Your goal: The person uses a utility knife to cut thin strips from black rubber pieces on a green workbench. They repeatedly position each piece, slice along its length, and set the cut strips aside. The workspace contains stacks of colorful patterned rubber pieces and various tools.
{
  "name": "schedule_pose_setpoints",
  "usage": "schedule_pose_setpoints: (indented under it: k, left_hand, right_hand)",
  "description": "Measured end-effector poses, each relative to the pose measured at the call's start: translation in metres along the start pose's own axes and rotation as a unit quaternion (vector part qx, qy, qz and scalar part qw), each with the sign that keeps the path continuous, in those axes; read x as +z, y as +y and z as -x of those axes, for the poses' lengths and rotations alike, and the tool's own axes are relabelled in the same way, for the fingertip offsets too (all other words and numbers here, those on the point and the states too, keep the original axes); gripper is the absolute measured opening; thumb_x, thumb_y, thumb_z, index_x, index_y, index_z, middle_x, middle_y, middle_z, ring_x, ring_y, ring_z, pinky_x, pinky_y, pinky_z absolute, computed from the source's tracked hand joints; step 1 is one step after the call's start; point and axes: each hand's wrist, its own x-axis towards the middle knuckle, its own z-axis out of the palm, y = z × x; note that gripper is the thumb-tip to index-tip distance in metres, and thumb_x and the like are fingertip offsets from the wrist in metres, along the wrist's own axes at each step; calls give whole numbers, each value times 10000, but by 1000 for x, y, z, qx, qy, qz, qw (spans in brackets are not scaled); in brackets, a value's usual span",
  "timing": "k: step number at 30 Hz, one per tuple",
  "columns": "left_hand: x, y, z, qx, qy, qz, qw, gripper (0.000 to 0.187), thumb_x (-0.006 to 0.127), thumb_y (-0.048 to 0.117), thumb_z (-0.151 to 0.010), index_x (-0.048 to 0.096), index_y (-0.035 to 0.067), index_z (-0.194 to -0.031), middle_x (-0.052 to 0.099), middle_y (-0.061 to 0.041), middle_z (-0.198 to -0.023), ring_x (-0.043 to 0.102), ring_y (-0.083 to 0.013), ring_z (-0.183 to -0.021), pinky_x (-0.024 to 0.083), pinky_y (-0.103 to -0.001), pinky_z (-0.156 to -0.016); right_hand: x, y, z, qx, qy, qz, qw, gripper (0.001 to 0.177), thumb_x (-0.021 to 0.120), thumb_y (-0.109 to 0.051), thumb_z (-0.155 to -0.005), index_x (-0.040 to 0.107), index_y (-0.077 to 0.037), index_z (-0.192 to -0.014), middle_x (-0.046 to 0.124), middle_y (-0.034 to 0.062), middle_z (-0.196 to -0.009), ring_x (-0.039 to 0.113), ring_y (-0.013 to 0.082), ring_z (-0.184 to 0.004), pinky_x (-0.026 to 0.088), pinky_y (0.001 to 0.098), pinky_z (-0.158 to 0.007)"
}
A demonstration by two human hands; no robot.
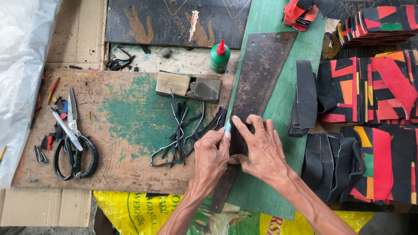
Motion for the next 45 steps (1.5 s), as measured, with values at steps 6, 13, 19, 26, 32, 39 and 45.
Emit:
schedule_pose_setpoints:
  k: [6, 13, 19, 26, 32, 39, 45]
  left_hand:
    - [-1, 5, -1, -18, -3, 5, 1000, 185, 610, 150, -1005, 727, 9, -1029, 588, -136, -673, 583, -245, -583, 452, -398, -562]
    - [-2, 9, -5, -19, -10, -7, 1000, 178, 604, 129, -986, 720, 3, -1034, 611, -200, -701, 624, -316, -601, 468, -425, -578]
    - [3, 3, -10, 18, -19, -39, 999, 139, 608, 84, -952, 686, -22, -910, 627, -247, -753, 641, -415, -711, 479, -491, -637]
    - [11, -7, -9, 40, -19, -88, 995, 119, 605, 43, -910, 630, -45, -835, 613, -272, -768, 633, -451, -739, 486, -524, -657]
    - [17, -10, -6, 58, -11, -111, 992, 110, 607, 40, -912, 610, -40, -837, 617, -279, -772, 632, -466, -750, 486, -547, -660]
    - [17, -14, 0, 56, -19, -120, 991, 91, 606, 23, -905, 602, -47, -848, 614, -286, -761, 625, -468, -731, 471, -554, -636]
    - [15, -10, 1, 58, -23, -117, 991, 66, 599, -3, -884, 611, -55, -845, 610, -285, -750, 625, -458, -705, 471, -543, -614]
  right_hand:
    - [1, 2, 1, -10, 7, -4, 1000, 1020, 934, -246, -524, 499, -137, -1440, 461, 157, -1301, 450, 372, -1147, 428, 491, -907]
    - [1, 1, 1, -4, 0, -5, 1000, 1000, 928, -237, -539, 503, -137, -1439, 455, 149, -1296, 445, 365, -1143, 428, 487, -900]
    - [-1, 0, 1, -3, -6, -7, 1000, 1027, 937, -246, -523, 499, -132, -1446, 449, 136, -1271, 440, 365, -1127, 420, 491, -896]
    - [-1, 1, 2, -7, -4, -7, 1000, 1033, 927, -204, -512, 500, -142, -1451, 450, 121, -1268, 441, 361, -1129, 425, 481, -909]
    - [0, 2, 0, -3, -8, -6, 1000, 1037, 922, -189, -506, 498, -161, -1452, 457, 116, -1274, 445, 360, -1114, 425, 483, -890]
    - [2, 5, 0, -4, 4, -5, 1000, 1014, 917, -189, -515, 508, -169, -1443, 458, 117, -1278, 448, 360, -1123, 426, 485, -881]
    - [1, 5, 0, 2, -9, -3, 1000, 1016, 907, -171, -524, 495, -164, -1452, 450, 118, -1278, 441, 360, -1124, 428, 489, -884]
